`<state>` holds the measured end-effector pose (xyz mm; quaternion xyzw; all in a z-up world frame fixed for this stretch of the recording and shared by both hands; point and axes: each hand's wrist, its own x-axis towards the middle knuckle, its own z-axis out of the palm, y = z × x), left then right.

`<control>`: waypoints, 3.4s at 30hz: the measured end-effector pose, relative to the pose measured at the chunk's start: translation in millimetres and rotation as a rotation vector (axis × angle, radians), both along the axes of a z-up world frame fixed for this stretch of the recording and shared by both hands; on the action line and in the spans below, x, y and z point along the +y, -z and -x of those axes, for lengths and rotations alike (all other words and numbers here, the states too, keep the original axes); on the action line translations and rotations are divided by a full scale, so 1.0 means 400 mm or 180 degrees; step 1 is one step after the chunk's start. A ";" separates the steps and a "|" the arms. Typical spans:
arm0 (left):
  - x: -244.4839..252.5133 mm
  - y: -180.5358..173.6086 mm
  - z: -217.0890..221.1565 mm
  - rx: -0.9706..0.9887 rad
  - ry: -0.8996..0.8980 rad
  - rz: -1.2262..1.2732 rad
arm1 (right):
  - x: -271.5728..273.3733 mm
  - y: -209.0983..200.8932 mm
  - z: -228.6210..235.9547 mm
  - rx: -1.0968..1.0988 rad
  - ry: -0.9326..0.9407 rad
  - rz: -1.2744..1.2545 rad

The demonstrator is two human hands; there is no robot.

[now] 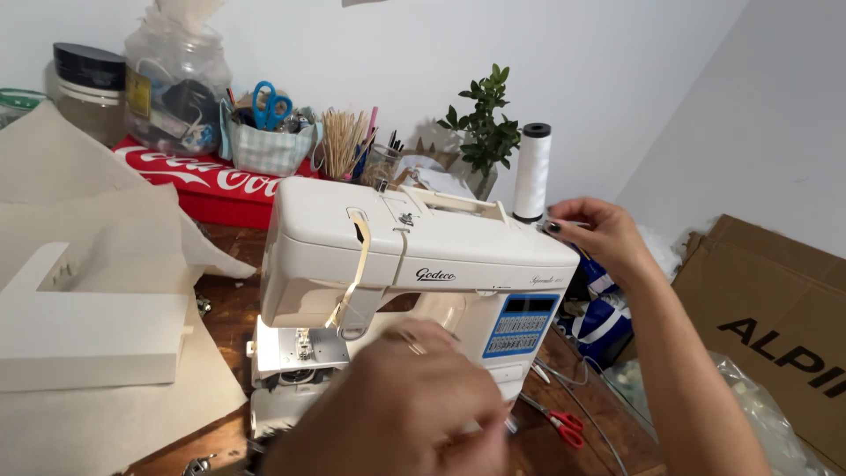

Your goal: Threading a sewing machine and winding thread onto a bobbin

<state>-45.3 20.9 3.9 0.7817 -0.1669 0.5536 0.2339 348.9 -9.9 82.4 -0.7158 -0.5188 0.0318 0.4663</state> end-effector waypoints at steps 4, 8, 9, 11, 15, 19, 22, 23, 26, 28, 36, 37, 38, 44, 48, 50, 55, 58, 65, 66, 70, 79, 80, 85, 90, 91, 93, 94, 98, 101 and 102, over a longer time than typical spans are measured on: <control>0.056 -0.025 0.032 0.0016 -0.0340 0.0207 | 0.023 0.006 0.055 -0.0126 0.0067 0.0153; 0.082 -0.023 0.026 -0.0064 -0.0441 0.0297 | -0.018 -0.015 0.055 -0.0635 0.0662 0.0511; 0.086 -0.023 0.025 -0.0048 -0.0425 0.0297 | -0.030 -0.018 0.045 -0.0452 0.0473 0.0435; 0.092 -0.024 0.024 -0.0036 -0.0406 0.0297 | -0.032 -0.021 0.036 -0.0271 0.0288 0.0359; 0.101 -0.021 0.015 0.0026 -0.0384 0.0353 | 0.008 0.004 0.008 -0.0097 0.0158 0.0177; 0.115 -0.017 0.008 0.0073 -0.0464 0.0438 | 0.022 -0.004 0.043 -0.0224 0.0000 0.0263; 0.138 -0.017 0.012 0.0281 -0.0461 0.0504 | -0.013 -0.029 0.083 -0.0606 0.0310 0.0577; 0.141 -0.014 0.010 0.0274 -0.0463 0.0510 | -0.021 -0.032 0.068 -0.0615 0.0307 0.0582; 0.130 0.009 -0.029 0.0480 -0.0047 0.0883 | -0.034 -0.032 0.031 -0.0529 -0.0058 0.0736; 0.100 0.042 -0.095 0.0636 0.0526 0.1114 | -0.022 -0.023 0.023 -0.0254 0.0053 0.0459; -0.136 0.042 -0.267 0.0380 0.1082 0.1149 | 0.005 0.008 -0.013 0.0029 -0.0164 0.0197; -0.160 0.038 -0.283 0.0446 0.1110 0.1219 | 0.001 0.017 -0.007 0.0192 -0.0405 0.0137; -0.158 0.031 -0.276 0.0447 0.1120 0.1222 | -0.003 0.014 -0.004 0.0192 -0.0395 0.0140; -0.073 -0.032 -0.108 0.0094 0.1029 0.0802 | -0.034 -0.004 -0.021 -0.0636 -0.0444 0.0368; 0.001 -0.054 0.011 -0.0115 0.0245 0.0621 | -0.004 -0.007 0.014 -0.0075 0.0068 0.0248; 0.035 -0.060 0.039 -0.0042 0.0061 0.0651 | 0.013 -0.001 0.024 0.0127 -0.0034 0.0231; 0.092 -0.063 0.036 -0.0098 -0.0361 0.0569 | -0.006 -0.023 0.047 -0.0775 0.0609 0.0585; 0.117 -0.052 0.016 0.0011 -0.0375 0.0723 | -0.054 -0.048 0.068 -0.0907 0.0512 0.0647; 0.124 -0.047 0.001 0.0124 -0.0461 0.0848 | 0.011 -0.023 0.066 -0.0164 0.0065 0.0295; 0.123 -0.047 0.004 0.0125 -0.0458 0.0828 | 0.018 -0.020 0.064 -0.0215 0.0068 0.0287; 0.127 -0.050 0.012 0.0134 -0.0488 0.0836 | 0.000 -0.045 0.118 -0.0714 0.0701 0.0728; 0.172 -0.042 -0.006 0.0207 -0.0590 0.0802 | -0.006 -0.038 0.051 -0.0288 0.0492 0.0496; 0.171 -0.040 -0.009 0.0217 -0.0585 0.0795 | -0.004 -0.034 0.053 -0.0277 0.0498 0.0491; 0.167 -0.017 -0.038 0.0589 -0.0517 0.0710 | 0.001 -0.021 0.072 -0.0175 0.0332 0.0342; 0.045 0.055 -0.177 0.0844 0.0648 0.1159 | -0.044 -0.031 0.050 -0.0465 0.0043 0.0595; 0.006 0.065 -0.202 0.0688 0.1005 0.0946 | -0.048 -0.031 0.036 -0.0402 -0.0138 0.0624; -0.051 0.059 -0.244 0.0583 0.1068 0.1018 | -0.043 -0.032 0.049 -0.0273 0.0005 0.0583; -0.078 0.055 -0.264 0.0474 0.1126 0.1092 | -0.037 -0.035 0.057 -0.0148 0.0141 0.0544; -0.114 0.046 -0.329 0.0468 0.1038 0.1389 | -0.003 -0.026 0.011 -0.0202 0.0137 0.0336; -0.092 0.040 -0.297 0.0695 0.0882 0.1153 | -0.006 -0.015 0.034 -0.0029 -0.0247 0.0355; -0.074 0.037 -0.270 0.0334 0.0521 0.0616 | -0.013 -0.017 0.048 -0.0365 0.0072 0.0464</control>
